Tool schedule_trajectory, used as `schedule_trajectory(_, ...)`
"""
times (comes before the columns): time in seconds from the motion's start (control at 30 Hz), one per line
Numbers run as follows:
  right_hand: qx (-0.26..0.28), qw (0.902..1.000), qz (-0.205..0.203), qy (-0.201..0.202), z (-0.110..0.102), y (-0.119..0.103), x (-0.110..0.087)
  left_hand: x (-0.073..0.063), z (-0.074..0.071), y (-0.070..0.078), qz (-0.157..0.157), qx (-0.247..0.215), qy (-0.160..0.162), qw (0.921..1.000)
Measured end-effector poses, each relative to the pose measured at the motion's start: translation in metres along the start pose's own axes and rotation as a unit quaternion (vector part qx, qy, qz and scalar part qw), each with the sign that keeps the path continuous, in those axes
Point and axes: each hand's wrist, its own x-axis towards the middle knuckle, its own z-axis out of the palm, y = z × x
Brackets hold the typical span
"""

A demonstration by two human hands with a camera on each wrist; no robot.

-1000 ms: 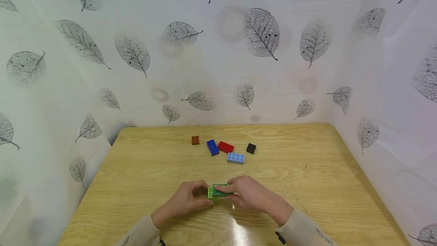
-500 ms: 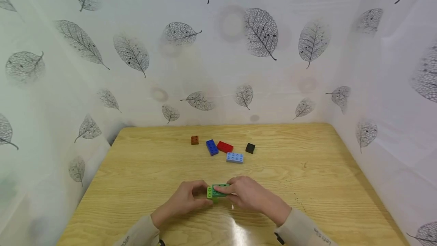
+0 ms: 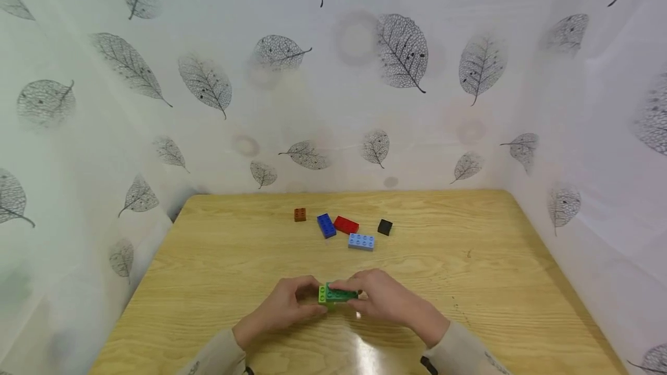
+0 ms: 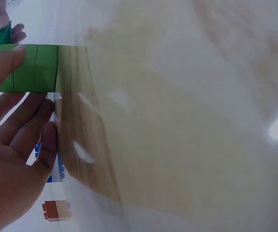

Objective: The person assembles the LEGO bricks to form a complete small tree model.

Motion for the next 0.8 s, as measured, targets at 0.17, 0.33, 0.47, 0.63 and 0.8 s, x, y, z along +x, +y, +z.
schedule_trajectory(0.17, 0.070, 0.9963, 0.045, 0.021, 0.005, 0.007, -0.003, 0.000, 0.000, 0.004, -0.001, 0.008, 0.006, 0.9999)
schedule_trajectory(0.33, 0.097, 0.9915, 0.080, 0.033, 0.007, 0.012, -0.004, 0.001, 0.001, 0.004, -0.009, 0.008, 0.007, 0.9999)
schedule_trajectory(0.47, 0.089, 0.9923, 0.078, 0.036, 0.007, 0.013, -0.003, 0.000, 0.001, 0.005, -0.019, 0.006, 0.003, 0.9998)
schedule_trajectory(0.63, 0.094, 0.9931, 0.061, 0.034, 0.006, 0.013, -0.002, 0.002, -0.011, 0.005, -0.009, 0.012, -0.036, 0.9992)
schedule_trajectory(0.8, 0.098, 0.9936, 0.048, 0.031, 0.004, 0.014, -0.003, 0.016, -0.032, 0.006, 0.022, 0.105, 0.014, 0.9941)
